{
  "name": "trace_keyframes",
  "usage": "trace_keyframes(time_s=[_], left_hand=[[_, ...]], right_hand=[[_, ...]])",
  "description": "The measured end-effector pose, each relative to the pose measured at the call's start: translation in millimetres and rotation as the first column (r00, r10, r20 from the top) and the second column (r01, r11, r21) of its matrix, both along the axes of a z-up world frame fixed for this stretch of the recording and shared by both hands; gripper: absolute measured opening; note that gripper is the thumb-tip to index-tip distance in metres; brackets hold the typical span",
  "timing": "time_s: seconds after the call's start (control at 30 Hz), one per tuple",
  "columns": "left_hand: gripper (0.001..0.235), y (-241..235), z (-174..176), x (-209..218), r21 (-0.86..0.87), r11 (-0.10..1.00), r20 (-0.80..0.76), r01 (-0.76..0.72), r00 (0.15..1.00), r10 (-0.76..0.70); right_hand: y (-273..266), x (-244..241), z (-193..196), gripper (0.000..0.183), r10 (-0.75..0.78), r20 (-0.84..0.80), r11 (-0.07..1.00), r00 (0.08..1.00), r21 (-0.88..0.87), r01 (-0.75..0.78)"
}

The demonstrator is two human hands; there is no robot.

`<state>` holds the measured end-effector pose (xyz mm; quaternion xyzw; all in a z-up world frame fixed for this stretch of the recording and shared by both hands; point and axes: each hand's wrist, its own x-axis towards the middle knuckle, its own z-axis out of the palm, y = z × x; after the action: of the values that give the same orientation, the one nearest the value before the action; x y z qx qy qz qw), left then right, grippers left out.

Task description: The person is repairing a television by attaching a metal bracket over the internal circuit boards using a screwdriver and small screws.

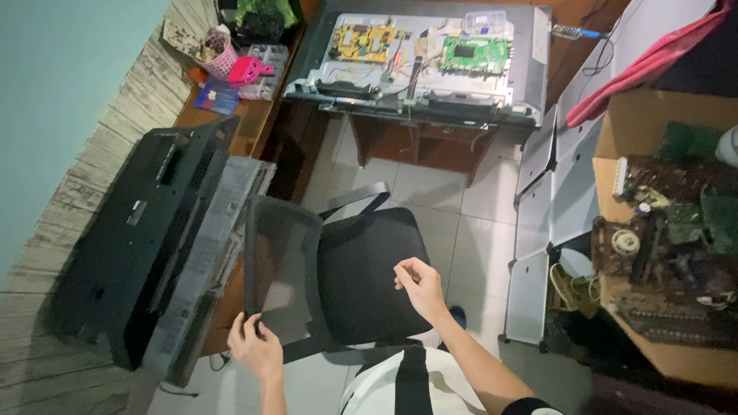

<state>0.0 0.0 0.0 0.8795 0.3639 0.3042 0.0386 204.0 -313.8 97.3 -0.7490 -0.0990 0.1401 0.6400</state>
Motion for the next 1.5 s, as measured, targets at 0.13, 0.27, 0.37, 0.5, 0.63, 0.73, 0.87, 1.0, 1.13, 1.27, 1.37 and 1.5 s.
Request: trace_keyframes(time_s=[0.13,0.27,0.37,0.5,0.63,0.73,0.87,1.0,1.13,1.27,1.37,1.5], left_hand=[[0.02,-41,13,41,0.106,0.994,-0.022,0.016,1.0,-0.013],[0.014,-139,31,115,-0.056,0.966,0.143,0.251,0.96,-0.241],[0.015,-223,42,182,-0.176,0.891,0.233,0.419,0.897,-0.376],[0.02,-324,59,245,-0.264,0.669,0.322,0.695,0.717,-0.618],[0.024,-371,61,272,-0.353,0.533,0.352,0.769,0.637,-0.686],[0.021,-374,75,281,-0.492,0.406,0.33,0.77,0.597,-0.731],[0.021,-368,59,293,-0.695,0.344,0.177,0.632,0.614,-0.77],[0.022,-371,66,315,-0.667,0.331,0.217,0.667,0.599,-0.771],[0.028,-388,82,346,-0.725,0.258,0.216,0.638,0.567,-0.795],[0.026,-399,86,394,-0.726,0.16,0.194,0.669,0.422,-0.885],[0.032,-391,76,428,-0.746,0.1,0.112,0.659,0.273,-0.956],[0.033,-369,50,479,-0.755,0.088,0.088,0.65,0.234,-0.968]], right_hand=[[-25,37,19,0.015,-0.003,0.052,0.998,0.999,0.057,0.0],[-73,83,30,0.014,-0.003,0.057,0.995,0.998,0.1,-0.003],[-111,130,43,0.014,-0.05,-0.005,0.998,0.999,0.033,0.05],[-162,200,8,0.01,-0.228,-0.07,0.972,0.971,0.051,0.231],[-197,231,8,0.015,-0.322,-0.122,0.945,0.939,0.017,0.326],[-212,242,-12,0.016,-0.331,-0.105,0.939,0.938,0.057,0.338],[-231,243,-27,0.014,-0.328,-0.114,0.944,0.938,-0.072,0.321],[-250,243,-50,0.013,-0.387,-0.146,0.917,0.911,0.048,0.397],[-267,241,-20,0.017,-0.455,-0.17,0.88,0.874,0.061,0.471],[-271,255,-16,0.014,-0.432,-0.129,0.889,0.893,0.104,0.445],[-247,276,-12,0.012,-0.413,-0.148,0.899,0.899,0.092,0.428],[-207,324,-24,0.01,-0.35,-0.164,0.928,0.922,0.07,0.365]])
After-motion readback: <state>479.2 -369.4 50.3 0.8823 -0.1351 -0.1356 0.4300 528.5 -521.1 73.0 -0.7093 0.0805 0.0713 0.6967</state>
